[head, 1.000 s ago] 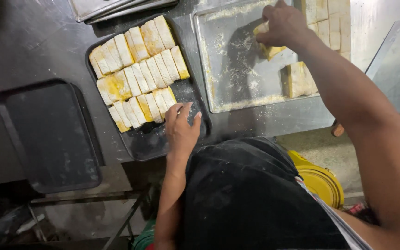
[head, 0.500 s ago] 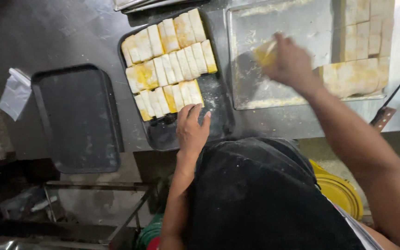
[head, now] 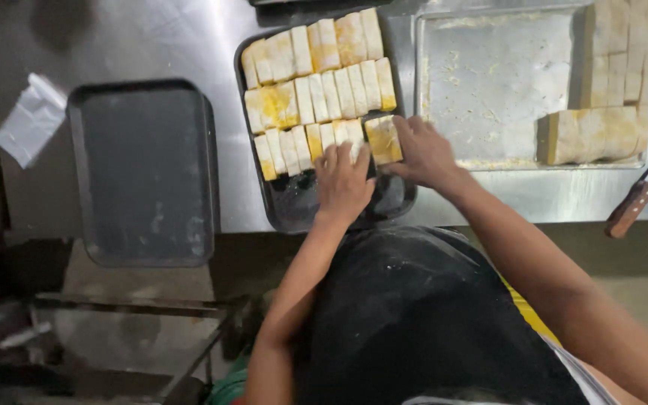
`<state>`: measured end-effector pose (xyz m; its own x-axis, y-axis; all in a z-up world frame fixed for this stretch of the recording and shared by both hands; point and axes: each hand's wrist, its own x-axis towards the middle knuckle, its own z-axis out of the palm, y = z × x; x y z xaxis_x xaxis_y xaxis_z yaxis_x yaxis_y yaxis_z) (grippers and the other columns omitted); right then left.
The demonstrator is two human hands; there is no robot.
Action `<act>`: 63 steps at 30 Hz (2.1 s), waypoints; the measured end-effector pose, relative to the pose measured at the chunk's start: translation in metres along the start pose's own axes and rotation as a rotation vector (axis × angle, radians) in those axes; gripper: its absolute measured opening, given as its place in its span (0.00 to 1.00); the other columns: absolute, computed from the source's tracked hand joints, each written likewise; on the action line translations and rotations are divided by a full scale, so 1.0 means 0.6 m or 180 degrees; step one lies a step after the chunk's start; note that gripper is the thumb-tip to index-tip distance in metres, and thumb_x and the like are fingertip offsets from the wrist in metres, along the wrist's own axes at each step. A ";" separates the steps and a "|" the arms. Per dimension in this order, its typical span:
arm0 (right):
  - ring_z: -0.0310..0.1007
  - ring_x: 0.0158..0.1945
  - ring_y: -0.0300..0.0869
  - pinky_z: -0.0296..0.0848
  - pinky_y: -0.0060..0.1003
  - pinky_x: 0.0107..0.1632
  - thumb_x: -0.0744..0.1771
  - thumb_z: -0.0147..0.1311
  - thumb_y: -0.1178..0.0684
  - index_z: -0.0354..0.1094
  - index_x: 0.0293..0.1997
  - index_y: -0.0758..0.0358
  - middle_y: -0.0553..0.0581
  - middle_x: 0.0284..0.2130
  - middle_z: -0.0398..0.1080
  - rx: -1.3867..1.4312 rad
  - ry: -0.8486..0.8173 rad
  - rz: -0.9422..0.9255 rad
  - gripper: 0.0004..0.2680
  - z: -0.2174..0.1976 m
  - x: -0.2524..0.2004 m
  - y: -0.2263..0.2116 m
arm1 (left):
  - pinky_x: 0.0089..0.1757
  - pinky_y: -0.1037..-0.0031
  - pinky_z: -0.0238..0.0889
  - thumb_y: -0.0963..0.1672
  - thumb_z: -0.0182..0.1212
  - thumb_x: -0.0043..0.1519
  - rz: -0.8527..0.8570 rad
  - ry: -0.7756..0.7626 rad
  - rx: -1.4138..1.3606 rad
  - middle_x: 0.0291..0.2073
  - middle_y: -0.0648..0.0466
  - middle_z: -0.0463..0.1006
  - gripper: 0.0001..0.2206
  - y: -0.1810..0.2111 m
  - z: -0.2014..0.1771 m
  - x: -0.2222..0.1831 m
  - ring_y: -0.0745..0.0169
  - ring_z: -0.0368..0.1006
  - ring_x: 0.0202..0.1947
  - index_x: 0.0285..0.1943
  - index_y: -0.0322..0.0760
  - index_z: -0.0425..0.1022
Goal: Arranging pieces of pre-cut bread or dough on baking trays and separating them with a knife.
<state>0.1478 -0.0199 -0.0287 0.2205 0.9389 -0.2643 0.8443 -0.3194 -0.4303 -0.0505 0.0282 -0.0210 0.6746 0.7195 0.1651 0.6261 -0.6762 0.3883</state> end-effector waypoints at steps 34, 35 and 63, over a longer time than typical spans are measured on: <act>0.61 0.58 0.53 0.62 0.55 0.51 0.53 0.70 0.37 0.57 0.70 0.47 0.59 0.55 0.63 -0.1512 -0.0375 -0.0772 0.38 -0.067 0.034 -0.013 | 0.59 0.40 0.46 0.48 0.78 0.40 -0.0039 -0.1131 0.0740 0.56 0.41 0.67 0.42 0.003 0.001 0.107 0.37 0.58 0.62 0.68 0.44 0.67; 0.61 0.57 0.53 0.61 0.56 0.50 0.53 0.71 0.35 0.56 0.70 0.52 0.58 0.55 0.62 -0.1433 -0.0399 -0.0806 0.40 -0.067 0.030 -0.022 | 0.59 0.39 0.45 0.49 0.79 0.39 -0.0095 -0.1164 0.0680 0.56 0.41 0.67 0.44 0.007 -0.006 0.107 0.37 0.58 0.62 0.70 0.42 0.65; 0.64 0.56 0.52 0.61 0.52 0.50 0.54 0.72 0.40 0.59 0.68 0.59 0.54 0.59 0.66 -0.1000 0.0376 -0.1137 0.37 -0.018 0.002 0.025 | 0.54 0.41 0.49 0.54 0.77 0.43 -0.0088 -0.0453 0.0320 0.54 0.39 0.68 0.38 -0.026 -0.032 0.050 0.36 0.60 0.57 0.64 0.41 0.70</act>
<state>0.1660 -0.0224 -0.0263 -0.0712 0.9967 -0.0401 0.9797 0.0623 -0.1903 -0.0476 0.0631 -0.0047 0.7007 0.7131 0.0227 0.6763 -0.6741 0.2970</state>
